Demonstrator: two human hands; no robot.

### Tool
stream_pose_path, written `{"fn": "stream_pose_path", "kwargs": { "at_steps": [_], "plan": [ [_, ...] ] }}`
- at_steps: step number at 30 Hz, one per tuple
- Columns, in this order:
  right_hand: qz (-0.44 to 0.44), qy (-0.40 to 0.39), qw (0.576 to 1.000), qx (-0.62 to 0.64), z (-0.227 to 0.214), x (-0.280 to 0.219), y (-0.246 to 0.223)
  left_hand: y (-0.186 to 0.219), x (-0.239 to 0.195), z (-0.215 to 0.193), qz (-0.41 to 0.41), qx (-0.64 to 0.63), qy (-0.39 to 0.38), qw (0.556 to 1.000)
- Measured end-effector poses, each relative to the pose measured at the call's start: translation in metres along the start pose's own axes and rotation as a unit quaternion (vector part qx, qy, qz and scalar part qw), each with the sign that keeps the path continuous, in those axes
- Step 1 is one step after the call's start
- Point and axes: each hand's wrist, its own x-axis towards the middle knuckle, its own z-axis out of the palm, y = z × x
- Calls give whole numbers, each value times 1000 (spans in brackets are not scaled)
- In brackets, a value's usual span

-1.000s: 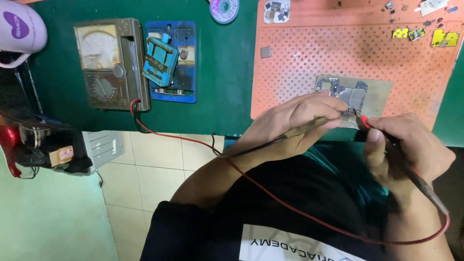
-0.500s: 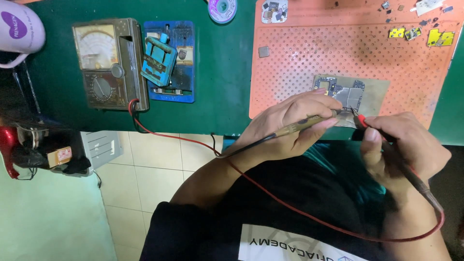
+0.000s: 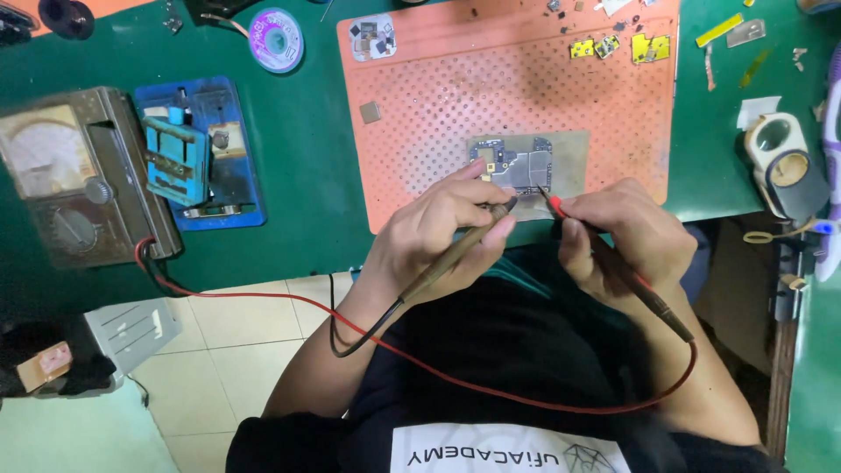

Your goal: The person uses a multimeter to test a small circuit board, then applies flux to its surface. They proceed to solder components onto the board using a soldering iron and solder wire, and finally use tweezers to handle small parts.

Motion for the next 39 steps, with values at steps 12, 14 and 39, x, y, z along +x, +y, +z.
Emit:
{"fn": "stream_pose_path", "kwargs": {
  "at_steps": [12, 14, 39],
  "plan": [
    [-23, 4, 999, 37, -1, 5, -2, 1, 0, 1, 4, 23, -1, 1000],
    [-40, 12, 999, 29, 0, 6, -2, 2, -1, 3, -5, 37, 11, 999],
    [60, -13, 993, -103, -1, -22, -9, 13, -15, -4, -54, 68, 12, 996]
  ]
}}
